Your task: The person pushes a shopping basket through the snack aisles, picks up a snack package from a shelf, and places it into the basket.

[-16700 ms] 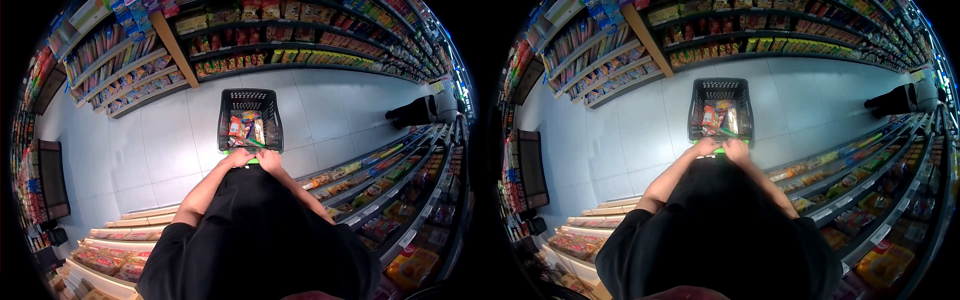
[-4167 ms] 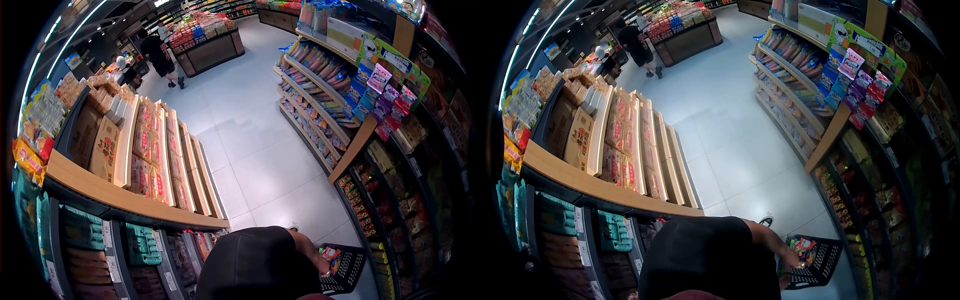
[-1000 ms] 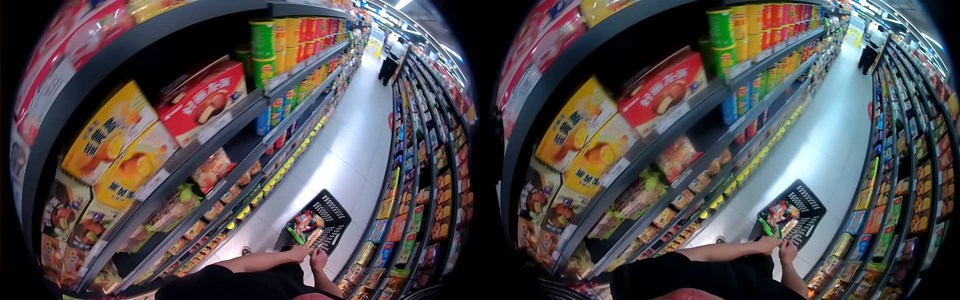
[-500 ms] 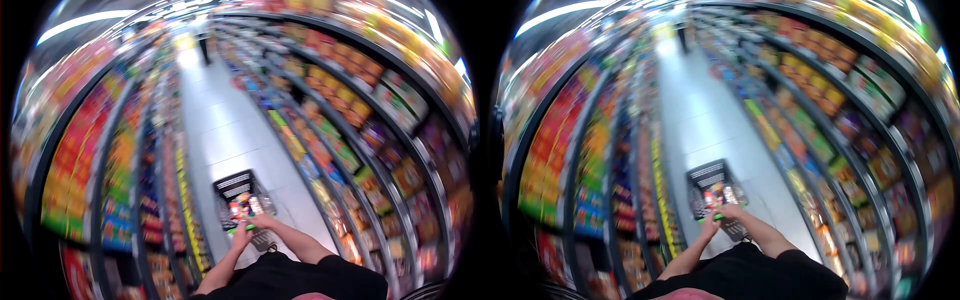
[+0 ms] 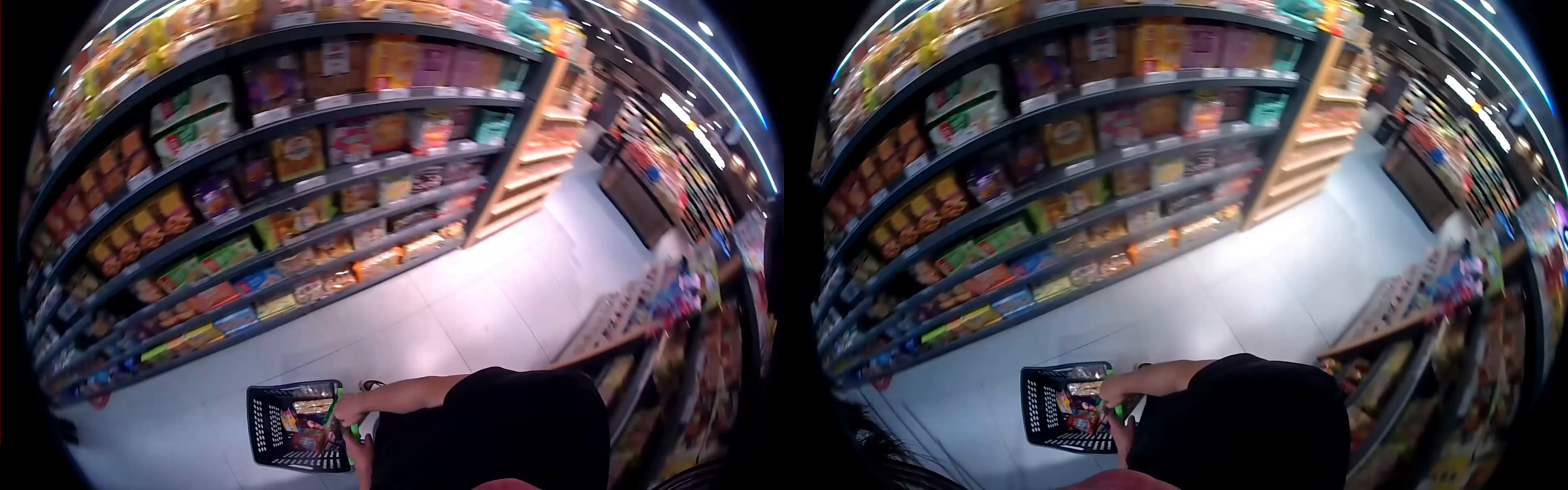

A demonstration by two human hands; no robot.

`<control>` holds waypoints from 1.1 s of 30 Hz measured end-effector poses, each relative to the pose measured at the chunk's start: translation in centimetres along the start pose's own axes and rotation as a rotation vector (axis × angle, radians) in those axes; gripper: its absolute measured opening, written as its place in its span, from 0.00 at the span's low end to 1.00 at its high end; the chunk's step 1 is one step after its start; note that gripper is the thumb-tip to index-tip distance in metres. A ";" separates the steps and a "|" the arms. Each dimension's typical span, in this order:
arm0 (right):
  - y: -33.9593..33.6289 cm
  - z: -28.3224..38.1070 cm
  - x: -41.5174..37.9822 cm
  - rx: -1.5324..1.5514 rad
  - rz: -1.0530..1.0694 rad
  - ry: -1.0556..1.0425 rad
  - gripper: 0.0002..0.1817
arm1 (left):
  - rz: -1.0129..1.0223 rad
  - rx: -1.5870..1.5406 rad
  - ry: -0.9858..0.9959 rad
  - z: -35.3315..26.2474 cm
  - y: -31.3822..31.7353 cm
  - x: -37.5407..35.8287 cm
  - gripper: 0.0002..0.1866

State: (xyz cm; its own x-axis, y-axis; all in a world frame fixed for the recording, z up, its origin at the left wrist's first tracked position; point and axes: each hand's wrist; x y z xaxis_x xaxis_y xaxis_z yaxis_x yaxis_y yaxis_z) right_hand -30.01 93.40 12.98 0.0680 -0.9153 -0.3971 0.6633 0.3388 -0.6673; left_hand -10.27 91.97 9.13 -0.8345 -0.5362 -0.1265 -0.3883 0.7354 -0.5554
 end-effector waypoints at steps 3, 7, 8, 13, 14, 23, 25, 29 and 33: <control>2.5 3.0 -2.3 0.056 -0.079 0.133 0.18 | 0.468 0.133 -0.203 -2.1 -4.3 0.4 0.36; 5.6 4.2 -8.7 0.094 -0.169 0.279 0.17 | 0.597 0.069 0.298 7.6 2.6 2.1 0.36; 6.5 4.7 -10.2 0.125 -0.197 0.354 0.18 | 0.739 0.042 0.296 7.0 2.8 2.2 0.36; 11.8 5.7 -15.2 0.318 -0.354 0.586 0.20 | 1.191 0.090 0.298 -0.4 2.4 1.0 0.32; 13.0 5.8 -15.9 0.375 -0.390 0.627 0.20 | 1.250 0.147 0.287 -0.8 2.8 0.9 0.32; 19.1 7.1 -19.0 0.881 -0.694 0.895 0.31 | 1.284 0.455 0.397 -6.9 4.0 0.9 0.29; 18.0 7.2 -19.3 0.937 -0.770 0.935 0.31 | 1.179 0.517 0.433 -8.9 3.7 1.0 0.29; 19.1 4.1 -16.4 0.833 -0.921 0.895 0.31 | 0.933 0.807 0.346 -13.1 3.6 2.3 0.26; 16.5 2.9 -17.5 0.958 -1.015 0.838 0.32 | 0.737 0.626 0.598 -10.9 6.1 6.8 0.25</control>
State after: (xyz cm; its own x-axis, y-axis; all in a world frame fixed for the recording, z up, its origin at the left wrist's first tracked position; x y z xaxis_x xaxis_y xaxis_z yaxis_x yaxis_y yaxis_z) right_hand -18.04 114.39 10.78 -0.8515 -0.1887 -0.4892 0.3970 -0.8416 -0.3663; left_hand -22.53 97.34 13.86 -0.8967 0.3485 -0.2729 0.3976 0.3633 -0.8425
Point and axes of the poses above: each hand's wrist, its own x-axis towards the middle knuckle, its own y-axis out of the palm, z = x × y, and after that the axes turned 6 degrees about x, right-handed
